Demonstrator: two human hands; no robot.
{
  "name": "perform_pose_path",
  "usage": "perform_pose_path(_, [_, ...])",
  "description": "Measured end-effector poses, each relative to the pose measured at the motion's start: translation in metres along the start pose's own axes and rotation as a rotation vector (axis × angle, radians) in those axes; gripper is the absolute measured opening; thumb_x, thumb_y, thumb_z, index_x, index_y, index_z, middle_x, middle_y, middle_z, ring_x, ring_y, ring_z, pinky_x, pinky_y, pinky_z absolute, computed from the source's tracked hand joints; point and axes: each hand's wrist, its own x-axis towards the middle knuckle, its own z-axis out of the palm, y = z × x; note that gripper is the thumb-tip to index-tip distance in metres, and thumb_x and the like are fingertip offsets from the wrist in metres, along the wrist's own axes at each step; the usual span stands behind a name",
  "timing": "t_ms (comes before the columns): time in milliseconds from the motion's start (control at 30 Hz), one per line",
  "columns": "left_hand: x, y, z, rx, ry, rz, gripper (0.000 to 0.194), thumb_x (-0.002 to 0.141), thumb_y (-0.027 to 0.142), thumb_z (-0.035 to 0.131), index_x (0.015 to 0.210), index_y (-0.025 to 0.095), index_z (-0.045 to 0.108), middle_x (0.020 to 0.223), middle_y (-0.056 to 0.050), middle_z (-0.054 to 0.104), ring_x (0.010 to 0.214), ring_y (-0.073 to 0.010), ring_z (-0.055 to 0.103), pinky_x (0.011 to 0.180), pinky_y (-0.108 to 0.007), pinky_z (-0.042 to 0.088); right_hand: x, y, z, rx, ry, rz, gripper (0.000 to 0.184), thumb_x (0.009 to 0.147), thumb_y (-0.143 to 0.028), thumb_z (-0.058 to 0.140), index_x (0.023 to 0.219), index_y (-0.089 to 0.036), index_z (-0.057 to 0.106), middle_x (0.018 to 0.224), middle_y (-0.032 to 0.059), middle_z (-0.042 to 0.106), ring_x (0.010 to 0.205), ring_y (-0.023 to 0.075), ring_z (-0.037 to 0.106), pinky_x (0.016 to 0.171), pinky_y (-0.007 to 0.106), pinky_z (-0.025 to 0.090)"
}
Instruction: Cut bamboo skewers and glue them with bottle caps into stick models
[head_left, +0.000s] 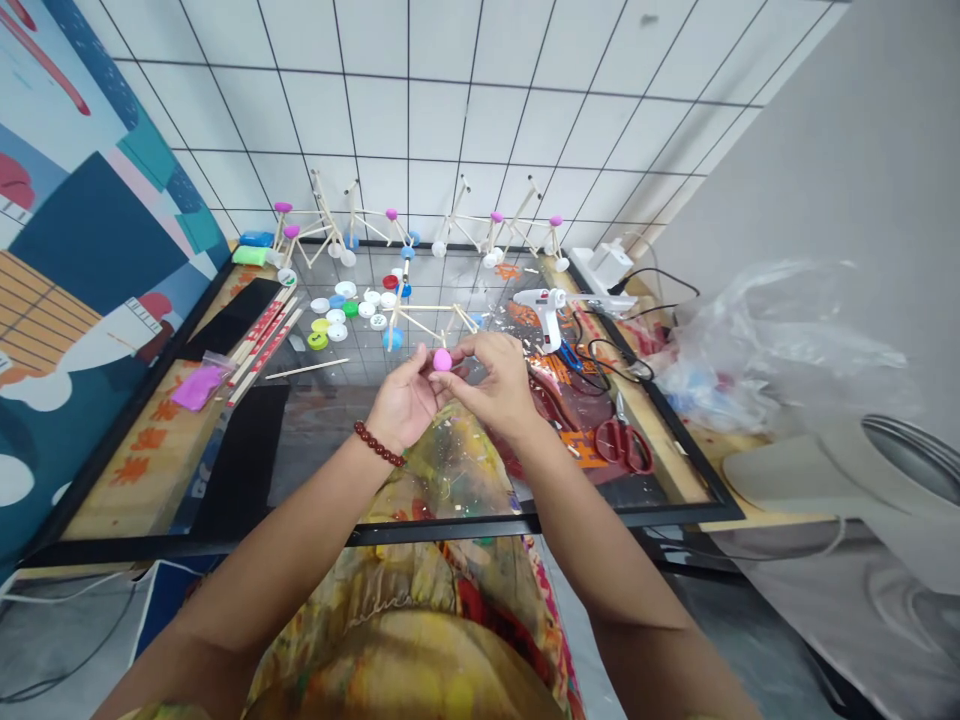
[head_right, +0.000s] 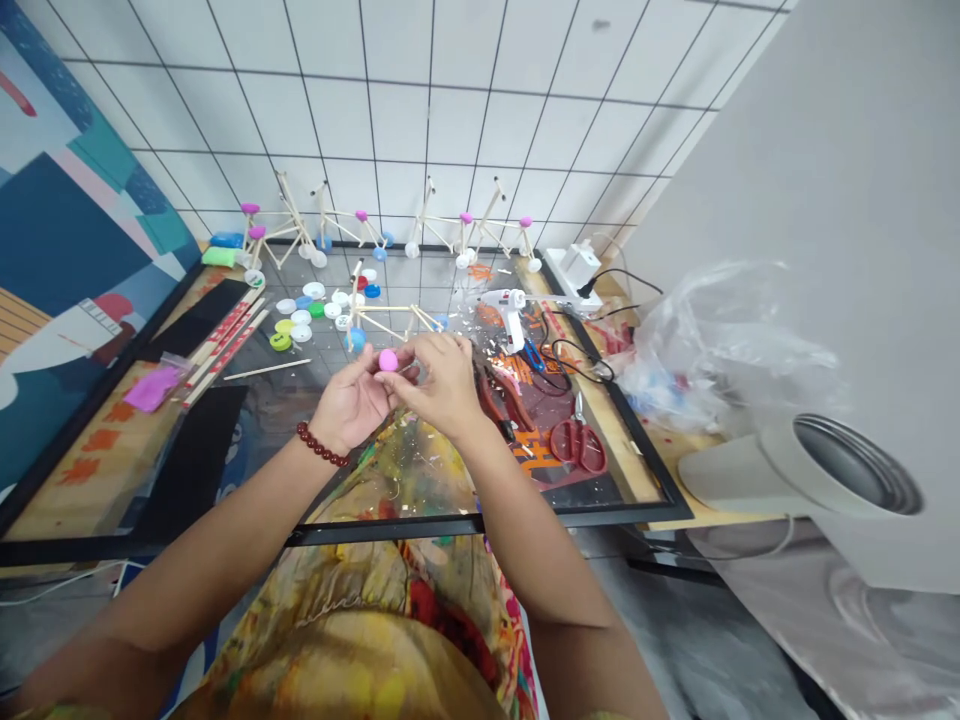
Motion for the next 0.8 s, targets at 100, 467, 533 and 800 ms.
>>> perform_pose_path(100, [0.0000, -0.0026, -0.0012, 0.021, -0.008, 0.041, 0.009, 0.085, 0.022, 0.065, 0.083, 0.013, 0.064, 0.084, -0.006, 0.072, 0.070, -0.0144, 0.069, 0.067, -0.027, 0.057, -0.0007, 0.0013, 0.0012, -0.041, 0.033, 0.005, 0.030, 0.086, -0.053, 0.063, 0.084, -0.023, 0.060, 0.090, 0.0013, 0.070, 0.092, 0.0213, 0.062, 0.090, 0.040, 0.035])
perform_pose_path(467, [0.0055, -0.0019, -0.0050, 0.054, 0.085, 0.157, 0.019, 0.073, 0.021, 0.079, 0.077, 0.014, 0.062, 0.070, 0.001, 0.067, 0.054, -0.0060, 0.059, 0.050, -0.016, 0.048, 0.0031, 0.0041, 0.0007, 0.220, -0.058, 0.012, 0.043, 0.079, -0.049, 0.071, 0.110, -0.021, 0.061, 0.103, 0.0063, 0.069, 0.092, 0.0216, 0.064, 0.087, 0.039, 0.045])
perform_pose_path(533, [0.0056, -0.0026, -0.0057, 0.076, 0.092, 0.165, 0.020, 0.073, 0.024, 0.080, 0.077, 0.014, 0.062, 0.070, 0.002, 0.067, 0.053, -0.0056, 0.059, 0.053, -0.017, 0.050, 0.0036, 0.0030, 0.0004, 0.241, -0.076, -0.007, 0.032, 0.082, -0.044, 0.068, 0.105, -0.022, 0.064, 0.102, 0.0058, 0.069, 0.096, 0.0216, 0.064, 0.088, 0.039, 0.045])
perform_pose_path(800, [0.0017, 0.0014, -0.0023, 0.105, 0.076, 0.145, 0.024, 0.075, 0.034, 0.077, 0.077, 0.013, 0.066, 0.072, -0.001, 0.070, 0.057, -0.0074, 0.060, 0.061, -0.021, 0.052, 0.0029, 0.0045, 0.0006, 0.213, 0.000, 0.027, 0.027, 0.081, -0.049, 0.070, 0.090, -0.023, 0.067, 0.098, 0.0051, 0.070, 0.099, 0.0224, 0.064, 0.090, 0.040, 0.045])
